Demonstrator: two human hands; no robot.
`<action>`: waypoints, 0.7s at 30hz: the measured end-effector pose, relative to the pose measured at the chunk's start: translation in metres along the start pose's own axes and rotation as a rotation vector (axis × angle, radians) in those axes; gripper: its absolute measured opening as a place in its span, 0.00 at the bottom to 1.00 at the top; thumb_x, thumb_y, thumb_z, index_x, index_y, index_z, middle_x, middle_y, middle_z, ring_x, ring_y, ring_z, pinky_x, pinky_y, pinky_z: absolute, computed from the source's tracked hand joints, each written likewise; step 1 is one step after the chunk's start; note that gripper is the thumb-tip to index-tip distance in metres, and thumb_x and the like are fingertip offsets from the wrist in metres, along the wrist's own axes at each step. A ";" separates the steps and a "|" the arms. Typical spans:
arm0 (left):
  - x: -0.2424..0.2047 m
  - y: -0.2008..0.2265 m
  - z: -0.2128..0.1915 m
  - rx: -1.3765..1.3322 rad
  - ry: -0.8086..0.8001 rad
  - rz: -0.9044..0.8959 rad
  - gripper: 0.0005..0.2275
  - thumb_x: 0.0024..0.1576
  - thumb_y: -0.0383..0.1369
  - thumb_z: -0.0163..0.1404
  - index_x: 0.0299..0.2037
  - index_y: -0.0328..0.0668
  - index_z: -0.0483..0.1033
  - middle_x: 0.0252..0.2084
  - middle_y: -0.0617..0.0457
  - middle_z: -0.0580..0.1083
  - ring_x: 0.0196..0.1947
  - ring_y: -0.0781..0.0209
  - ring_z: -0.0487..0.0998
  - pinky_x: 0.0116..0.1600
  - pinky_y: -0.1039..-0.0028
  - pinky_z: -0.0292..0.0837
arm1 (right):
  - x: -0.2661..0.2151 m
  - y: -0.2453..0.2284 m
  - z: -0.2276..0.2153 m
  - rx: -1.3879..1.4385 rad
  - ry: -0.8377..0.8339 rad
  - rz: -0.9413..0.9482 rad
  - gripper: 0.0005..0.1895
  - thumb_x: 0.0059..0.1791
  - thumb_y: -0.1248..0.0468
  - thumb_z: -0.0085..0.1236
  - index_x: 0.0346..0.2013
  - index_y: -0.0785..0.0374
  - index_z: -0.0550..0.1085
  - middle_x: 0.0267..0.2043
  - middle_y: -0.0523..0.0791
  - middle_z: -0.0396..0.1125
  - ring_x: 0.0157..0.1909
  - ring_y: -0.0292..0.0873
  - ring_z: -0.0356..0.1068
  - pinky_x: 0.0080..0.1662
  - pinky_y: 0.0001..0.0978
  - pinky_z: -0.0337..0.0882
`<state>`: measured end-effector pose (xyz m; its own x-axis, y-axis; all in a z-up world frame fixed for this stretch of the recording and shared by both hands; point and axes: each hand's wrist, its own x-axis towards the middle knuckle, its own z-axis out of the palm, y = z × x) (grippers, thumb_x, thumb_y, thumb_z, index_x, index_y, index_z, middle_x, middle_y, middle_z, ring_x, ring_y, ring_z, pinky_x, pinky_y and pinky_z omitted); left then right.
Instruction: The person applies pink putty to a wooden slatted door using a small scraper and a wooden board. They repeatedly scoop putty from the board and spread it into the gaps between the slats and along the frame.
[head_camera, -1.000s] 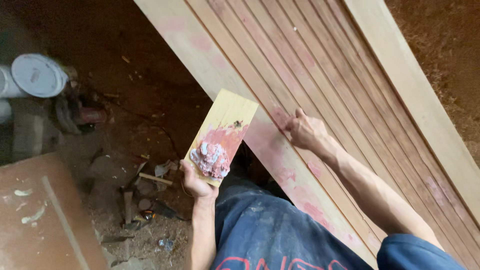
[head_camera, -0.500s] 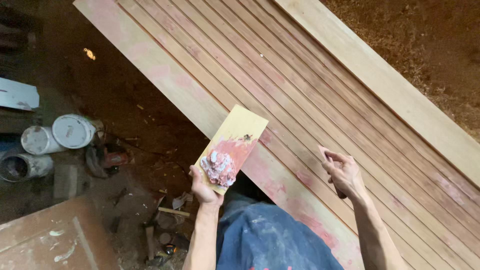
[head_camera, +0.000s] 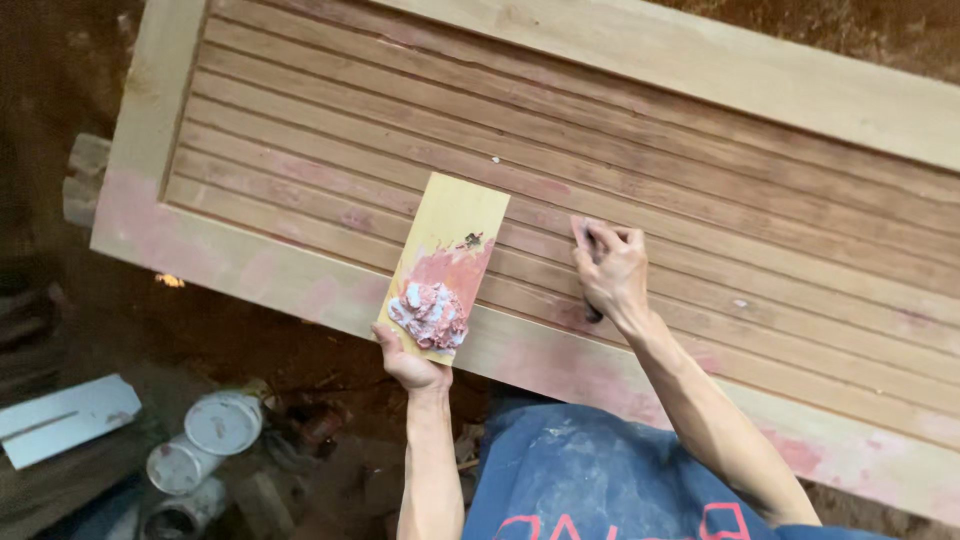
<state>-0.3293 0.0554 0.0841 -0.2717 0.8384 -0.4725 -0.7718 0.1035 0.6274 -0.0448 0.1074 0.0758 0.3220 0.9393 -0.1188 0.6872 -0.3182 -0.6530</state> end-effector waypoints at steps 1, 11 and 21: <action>0.013 0.010 -0.003 0.015 -0.017 -0.026 0.38 0.62 0.59 0.33 0.73 0.33 0.55 0.72 0.42 0.62 0.71 0.43 0.64 0.72 0.52 0.60 | 0.003 -0.009 0.015 0.010 0.030 0.003 0.20 0.46 0.61 0.65 0.52 0.61 0.80 0.49 0.56 0.68 0.49 0.53 0.70 0.50 0.43 0.75; 0.098 0.047 -0.020 0.091 -0.038 -0.176 0.42 0.59 0.63 0.39 0.73 0.32 0.54 0.71 0.43 0.63 0.69 0.43 0.65 0.70 0.50 0.63 | 0.040 -0.044 0.077 -0.108 0.182 -0.063 0.19 0.44 0.69 0.61 0.50 0.70 0.77 0.51 0.57 0.70 0.52 0.57 0.66 0.54 0.45 0.73; 0.098 0.055 -0.020 0.105 0.047 -0.283 0.41 0.59 0.62 0.38 0.73 0.34 0.54 0.71 0.42 0.63 0.69 0.42 0.65 0.69 0.50 0.64 | 0.055 -0.061 0.061 -0.155 0.056 0.111 0.17 0.43 0.66 0.64 0.46 0.68 0.80 0.44 0.56 0.69 0.48 0.55 0.68 0.49 0.44 0.75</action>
<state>-0.4103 0.1328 0.0599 -0.0821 0.7431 -0.6641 -0.7577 0.3863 0.5259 -0.1086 0.1860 0.0637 0.4337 0.8903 -0.1390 0.7363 -0.4390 -0.5150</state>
